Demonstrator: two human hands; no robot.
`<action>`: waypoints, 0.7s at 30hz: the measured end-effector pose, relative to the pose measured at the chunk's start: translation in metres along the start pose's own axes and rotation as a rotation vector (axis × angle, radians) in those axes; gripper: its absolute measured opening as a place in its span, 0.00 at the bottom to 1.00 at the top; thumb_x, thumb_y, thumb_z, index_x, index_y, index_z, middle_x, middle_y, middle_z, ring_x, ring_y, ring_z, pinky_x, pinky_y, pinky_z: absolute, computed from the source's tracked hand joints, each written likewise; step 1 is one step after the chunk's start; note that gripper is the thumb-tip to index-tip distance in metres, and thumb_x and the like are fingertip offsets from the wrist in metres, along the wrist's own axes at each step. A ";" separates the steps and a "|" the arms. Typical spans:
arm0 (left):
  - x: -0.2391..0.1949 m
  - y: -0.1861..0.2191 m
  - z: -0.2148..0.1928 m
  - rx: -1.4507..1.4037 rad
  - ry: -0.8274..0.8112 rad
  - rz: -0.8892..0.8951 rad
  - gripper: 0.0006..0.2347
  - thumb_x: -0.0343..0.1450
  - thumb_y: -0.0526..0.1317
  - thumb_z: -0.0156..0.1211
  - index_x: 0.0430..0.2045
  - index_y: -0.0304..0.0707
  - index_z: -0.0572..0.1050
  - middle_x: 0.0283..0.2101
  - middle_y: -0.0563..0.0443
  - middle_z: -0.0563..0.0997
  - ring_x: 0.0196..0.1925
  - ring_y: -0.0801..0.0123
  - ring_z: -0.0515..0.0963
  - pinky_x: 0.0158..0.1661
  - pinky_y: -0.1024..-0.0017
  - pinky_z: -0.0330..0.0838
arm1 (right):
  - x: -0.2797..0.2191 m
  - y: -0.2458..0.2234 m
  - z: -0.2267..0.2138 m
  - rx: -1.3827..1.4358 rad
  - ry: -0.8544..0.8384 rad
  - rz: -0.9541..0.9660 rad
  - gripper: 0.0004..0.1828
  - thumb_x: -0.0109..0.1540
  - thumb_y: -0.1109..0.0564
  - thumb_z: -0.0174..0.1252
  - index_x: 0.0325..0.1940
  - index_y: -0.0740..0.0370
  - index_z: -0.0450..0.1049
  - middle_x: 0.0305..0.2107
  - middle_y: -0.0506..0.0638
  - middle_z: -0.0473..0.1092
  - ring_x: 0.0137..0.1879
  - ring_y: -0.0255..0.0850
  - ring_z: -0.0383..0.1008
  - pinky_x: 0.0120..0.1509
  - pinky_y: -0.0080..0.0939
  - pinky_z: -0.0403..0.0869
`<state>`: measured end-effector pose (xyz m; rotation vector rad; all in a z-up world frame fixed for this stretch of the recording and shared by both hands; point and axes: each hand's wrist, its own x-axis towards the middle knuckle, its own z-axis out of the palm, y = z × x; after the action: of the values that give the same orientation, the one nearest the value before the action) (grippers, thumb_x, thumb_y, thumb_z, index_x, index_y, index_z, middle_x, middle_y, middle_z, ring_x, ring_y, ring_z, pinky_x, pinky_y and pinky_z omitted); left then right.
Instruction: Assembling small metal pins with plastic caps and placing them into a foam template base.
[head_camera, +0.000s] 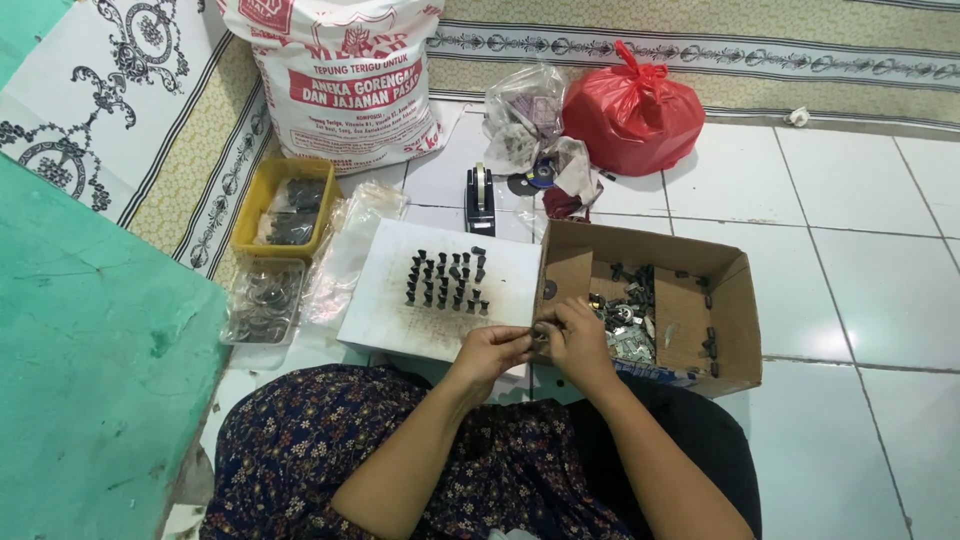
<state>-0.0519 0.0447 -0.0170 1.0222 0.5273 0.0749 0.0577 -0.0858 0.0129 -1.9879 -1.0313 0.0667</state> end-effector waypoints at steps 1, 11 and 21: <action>0.004 -0.004 -0.002 -0.002 0.001 -0.001 0.16 0.72 0.34 0.66 0.50 0.15 0.76 0.44 0.30 0.82 0.45 0.60 0.83 0.47 0.69 0.80 | 0.000 0.005 0.000 0.000 -0.002 0.001 0.07 0.63 0.65 0.59 0.29 0.60 0.73 0.23 0.51 0.66 0.35 0.47 0.67 0.46 0.44 0.72; 0.014 -0.019 -0.011 0.040 0.083 0.060 0.12 0.69 0.28 0.67 0.45 0.18 0.79 0.43 0.29 0.84 0.43 0.57 0.86 0.42 0.69 0.85 | 0.003 0.011 -0.009 0.608 -0.204 0.762 0.08 0.55 0.68 0.69 0.38 0.70 0.81 0.32 0.60 0.77 0.41 0.44 0.77 0.42 0.42 0.82; 0.009 -0.020 -0.005 0.014 0.076 0.077 0.11 0.68 0.28 0.68 0.42 0.19 0.80 0.40 0.30 0.85 0.41 0.59 0.86 0.41 0.69 0.86 | 0.001 0.018 -0.011 0.672 -0.254 0.787 0.09 0.52 0.66 0.72 0.34 0.71 0.81 0.21 0.57 0.74 0.24 0.34 0.67 0.25 0.26 0.62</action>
<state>-0.0503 0.0411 -0.0391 1.0568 0.5585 0.1792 0.0743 -0.0981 0.0070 -1.6447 -0.2387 0.9758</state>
